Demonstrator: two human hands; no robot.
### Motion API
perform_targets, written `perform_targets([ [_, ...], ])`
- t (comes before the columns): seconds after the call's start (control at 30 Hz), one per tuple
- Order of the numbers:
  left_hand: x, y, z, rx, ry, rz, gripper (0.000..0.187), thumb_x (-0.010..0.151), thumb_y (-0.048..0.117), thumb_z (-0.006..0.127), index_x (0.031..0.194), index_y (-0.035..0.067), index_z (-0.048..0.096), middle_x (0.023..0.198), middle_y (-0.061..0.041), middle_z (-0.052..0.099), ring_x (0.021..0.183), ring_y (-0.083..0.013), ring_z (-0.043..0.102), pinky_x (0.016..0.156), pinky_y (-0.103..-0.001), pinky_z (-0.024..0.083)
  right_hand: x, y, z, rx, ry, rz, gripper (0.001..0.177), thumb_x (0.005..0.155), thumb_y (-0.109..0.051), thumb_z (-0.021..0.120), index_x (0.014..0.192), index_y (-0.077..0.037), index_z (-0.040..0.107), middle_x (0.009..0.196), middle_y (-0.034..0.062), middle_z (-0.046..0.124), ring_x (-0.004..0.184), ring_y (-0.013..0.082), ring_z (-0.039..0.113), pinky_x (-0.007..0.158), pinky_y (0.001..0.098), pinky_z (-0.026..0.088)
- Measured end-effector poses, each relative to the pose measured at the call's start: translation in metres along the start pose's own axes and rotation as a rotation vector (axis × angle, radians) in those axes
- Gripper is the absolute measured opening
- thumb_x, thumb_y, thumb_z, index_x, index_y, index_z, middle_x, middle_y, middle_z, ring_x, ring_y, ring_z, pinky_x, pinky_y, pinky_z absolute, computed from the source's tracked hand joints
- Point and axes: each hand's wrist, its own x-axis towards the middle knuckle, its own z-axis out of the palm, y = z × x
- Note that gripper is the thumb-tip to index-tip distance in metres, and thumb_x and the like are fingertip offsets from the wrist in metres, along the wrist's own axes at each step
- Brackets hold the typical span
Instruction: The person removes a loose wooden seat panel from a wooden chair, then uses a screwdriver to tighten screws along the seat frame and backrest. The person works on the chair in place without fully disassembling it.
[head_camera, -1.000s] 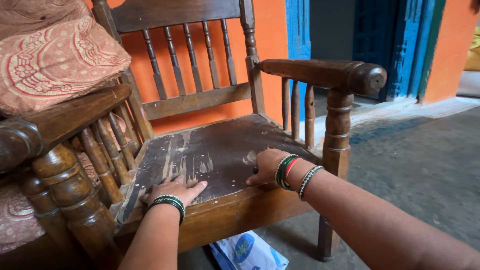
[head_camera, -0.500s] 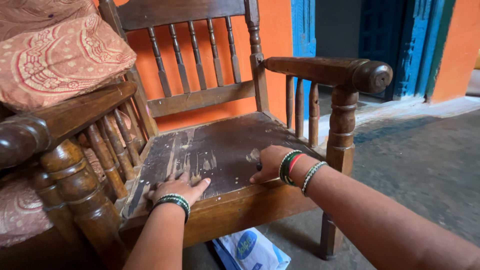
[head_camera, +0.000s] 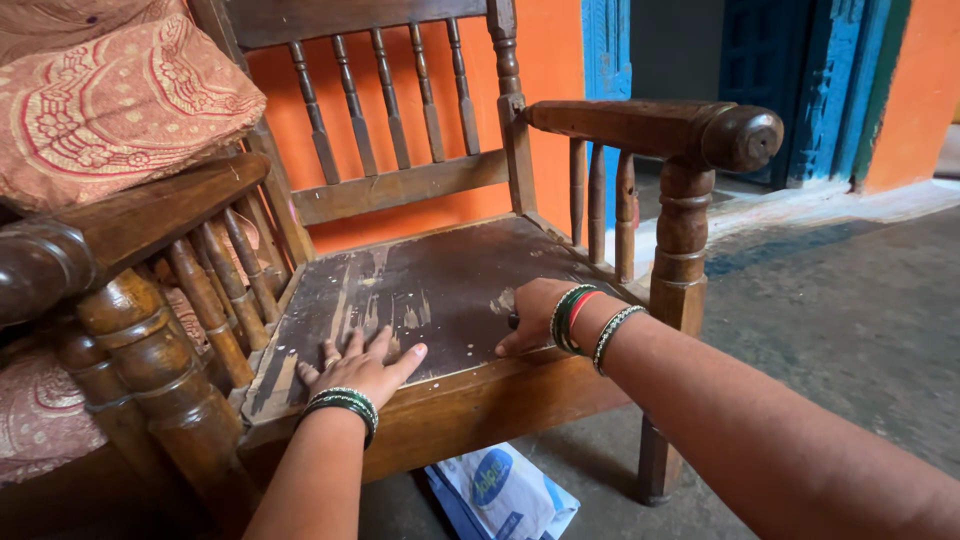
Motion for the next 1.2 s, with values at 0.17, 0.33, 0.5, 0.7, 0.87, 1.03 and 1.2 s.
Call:
perform_targets([
  [0.17,-0.001,0.002,-0.002,0.014,-0.062,-0.025,0.088,0.084,0.088,0.031,0.159,0.044,0.028,0.173,0.0,0.006,0.159,-0.0358,0.006,0.123,-0.068,0.003,-0.002,-0.002,-0.003,-0.007,0.009,-0.009,0.07,0.071,-0.064,0.079,0.111,-0.006,0.076,0.117,0.0187,0.073,0.115,0.0352,0.068,0.098,0.0427,0.054],
  [0.33,-0.008,0.005,-0.007,0.025,-0.075,-0.038,0.09,0.081,0.088,0.036,0.159,0.043,0.032,0.173,0.002,0.013,0.159,-0.0331,0.013,0.124,-0.068,0.009,-0.005,0.0,-0.007,-0.032,-0.015,0.0,0.073,0.07,-0.067,0.077,0.11,-0.005,0.078,0.115,0.0184,0.074,0.113,0.0339,0.07,0.098,0.0419,0.055],
  [0.5,-0.015,0.011,-0.013,0.053,-0.081,-0.052,0.09,0.083,0.088,0.037,0.159,0.041,0.031,0.172,0.002,0.016,0.158,-0.0339,0.015,0.123,-0.068,0.011,-0.005,0.002,-0.008,-0.033,-0.028,-0.013,0.078,0.067,-0.07,0.078,0.11,-0.006,0.078,0.116,0.0177,0.074,0.113,0.0336,0.07,0.097,0.0424,0.055],
  [0.7,-0.017,0.013,-0.017,0.043,-0.096,-0.047,0.084,0.085,0.085,0.034,0.156,0.04,0.039,0.172,0.001,0.021,0.158,-0.0308,0.022,0.124,-0.069,0.011,-0.003,0.002,-0.004,-0.043,-0.025,-0.014,0.081,0.066,-0.074,0.076,0.11,-0.006,0.078,0.116,0.018,0.074,0.113,0.0347,0.069,0.098,0.0427,0.054],
  [0.87,0.001,-0.013,-0.019,-0.063,0.017,-0.112,0.087,0.086,0.084,0.033,0.16,0.037,0.036,0.171,-0.003,0.025,0.158,-0.0331,0.024,0.124,-0.065,0.018,-0.001,0.006,-0.003,-0.058,-0.026,0.002,0.084,0.067,-0.077,0.075,0.107,-0.004,0.078,0.115,0.0195,0.074,0.113,0.0352,0.069,0.098,0.0429,0.054],
  [1.03,0.009,-0.054,-0.006,-0.073,0.003,-0.258,0.095,0.084,0.089,0.034,0.161,0.034,0.024,0.172,-0.009,0.005,0.156,-0.0384,0.008,0.12,-0.062,0.017,0.003,0.006,-0.001,-0.038,-0.003,-0.029,0.078,0.065,-0.075,0.075,0.102,-0.007,0.08,0.111,0.0191,0.075,0.109,0.0348,0.071,0.095,0.0434,0.055],
  [1.2,0.015,-0.056,-0.007,-0.008,0.045,-0.334,0.095,0.085,0.088,0.033,0.161,0.03,0.03,0.172,-0.007,0.015,0.157,-0.0259,0.02,0.123,-0.06,0.014,0.003,0.005,-0.001,-0.01,0.008,-0.067,0.076,0.065,-0.073,0.077,0.104,-0.008,0.079,0.111,0.0195,0.075,0.108,0.0348,0.071,0.094,0.0432,0.055],
])
